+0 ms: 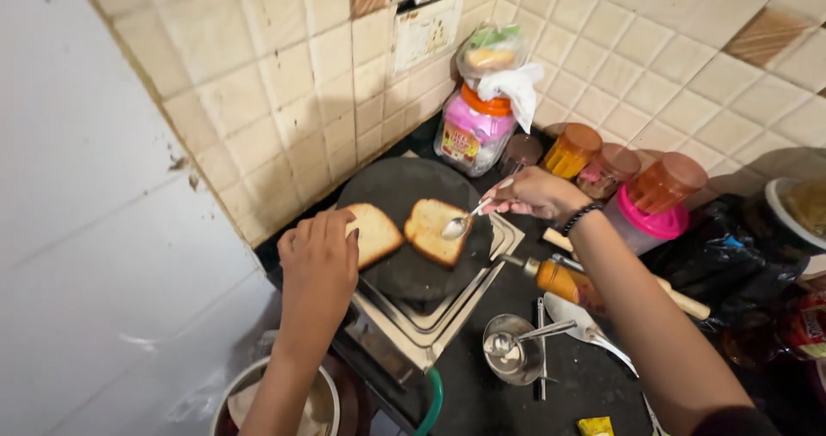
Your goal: The recorder prepares buttered toast by spreading butter on bread slices and heating them on a tawa over a gas stove.
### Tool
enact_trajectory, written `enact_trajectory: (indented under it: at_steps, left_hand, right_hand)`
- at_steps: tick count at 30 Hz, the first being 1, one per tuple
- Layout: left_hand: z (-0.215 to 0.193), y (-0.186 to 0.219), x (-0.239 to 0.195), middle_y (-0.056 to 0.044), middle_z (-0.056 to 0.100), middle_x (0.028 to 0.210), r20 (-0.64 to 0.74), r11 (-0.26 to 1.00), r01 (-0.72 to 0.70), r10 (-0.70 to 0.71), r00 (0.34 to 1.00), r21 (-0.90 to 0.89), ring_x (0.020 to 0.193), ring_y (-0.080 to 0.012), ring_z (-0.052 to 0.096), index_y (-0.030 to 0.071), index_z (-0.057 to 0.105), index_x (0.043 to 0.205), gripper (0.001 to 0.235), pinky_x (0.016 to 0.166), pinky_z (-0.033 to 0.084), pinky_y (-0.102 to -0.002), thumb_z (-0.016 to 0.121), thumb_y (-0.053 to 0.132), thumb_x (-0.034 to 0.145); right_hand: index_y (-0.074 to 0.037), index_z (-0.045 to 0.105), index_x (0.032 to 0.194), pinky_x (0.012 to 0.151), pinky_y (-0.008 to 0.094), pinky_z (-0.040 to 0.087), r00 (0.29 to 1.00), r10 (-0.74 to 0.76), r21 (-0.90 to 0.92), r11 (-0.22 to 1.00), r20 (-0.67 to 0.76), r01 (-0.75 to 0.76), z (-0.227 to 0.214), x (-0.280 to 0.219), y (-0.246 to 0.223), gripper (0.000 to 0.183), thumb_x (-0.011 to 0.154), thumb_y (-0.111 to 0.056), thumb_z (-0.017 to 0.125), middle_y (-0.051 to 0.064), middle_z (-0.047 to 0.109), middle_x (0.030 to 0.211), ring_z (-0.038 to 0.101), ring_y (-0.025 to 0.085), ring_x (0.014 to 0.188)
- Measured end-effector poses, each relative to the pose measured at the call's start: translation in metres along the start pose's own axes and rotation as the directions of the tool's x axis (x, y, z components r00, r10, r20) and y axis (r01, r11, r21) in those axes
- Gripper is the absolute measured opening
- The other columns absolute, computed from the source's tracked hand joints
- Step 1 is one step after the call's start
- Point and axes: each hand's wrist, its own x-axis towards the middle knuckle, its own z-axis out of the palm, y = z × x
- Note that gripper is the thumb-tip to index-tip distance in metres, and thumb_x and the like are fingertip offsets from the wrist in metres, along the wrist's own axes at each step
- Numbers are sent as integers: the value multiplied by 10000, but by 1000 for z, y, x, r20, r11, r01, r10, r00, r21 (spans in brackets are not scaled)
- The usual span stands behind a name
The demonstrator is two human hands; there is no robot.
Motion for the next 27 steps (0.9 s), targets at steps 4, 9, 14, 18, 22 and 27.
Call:
enact_trajectory:
  at_steps: [4, 9, 14, 18, 22, 27]
  left_hand:
    - [7, -2, 22, -21, 659, 1124, 14, 998, -44, 45, 999, -52, 1088, -220, 590, 116, 622, 1168, 251, 994, 381, -434, 648, 164, 923]
    - [14, -5, 37, -10, 664, 1135, 96, 994, -44, 54, 994, -96, 1105, -213, 592, 127, 616, 1164, 260, 1019, 355, -459, 656, 165, 910]
    - [19, -1, 39, -19, 659, 1161, 147, 985, -41, 66, 987, -167, 1144, -215, 585, 127, 609, 1186, 291, 1044, 343, -462, 660, 171, 904]
    - [33, 6, 40, -25, 656, 1166, 159, 982, -57, 86, 983, -179, 1167, -218, 573, 141, 612, 1192, 319, 1071, 320, -495, 679, 185, 884]
    - [44, 17, 43, -7, 660, 1175, 194, 983, -68, 101, 976, -171, 1190, -206, 569, 150, 614, 1209, 337, 1083, 311, -493, 689, 175, 882]
    - [49, 25, 41, 5, 657, 1197, 205, 982, -85, 120, 971, -170, 1184, -198, 566, 149, 621, 1240, 409, 1089, 288, -489, 722, 210, 848]
  right_hand:
    - [38, 761, 1081, 543, 141, 473, 998, 55, 116, 992, 33, -58, 5, 31, 10, 212, 967, -81, 627, 101, 808, 978, 694, 38, 745]
    - [50, 739, 1085, 560, 156, 504, 999, -30, 217, 975, -28, 35, 19, 32, -3, 198, 971, -65, 626, 121, 789, 979, 683, 58, 719]
    - [39, 752, 1086, 532, 162, 478, 1000, -7, 201, 980, -24, 12, -10, 16, 11, 223, 983, -113, 624, 118, 805, 985, 639, 48, 679]
    - [49, 756, 1081, 527, 173, 473, 997, 3, 138, 990, -73, 7, -11, 6, 13, 226, 989, -120, 638, 130, 799, 979, 632, 60, 662]
    - [41, 748, 1088, 537, 172, 482, 996, -31, 164, 985, -87, 45, -4, 2, 4, 221, 980, -110, 629, 116, 794, 976, 654, 60, 671]
    - [33, 747, 1064, 512, 190, 450, 993, -55, 139, 988, -102, 69, -1, 6, 11, 208, 976, -105, 619, 113, 805, 957, 637, 78, 644]
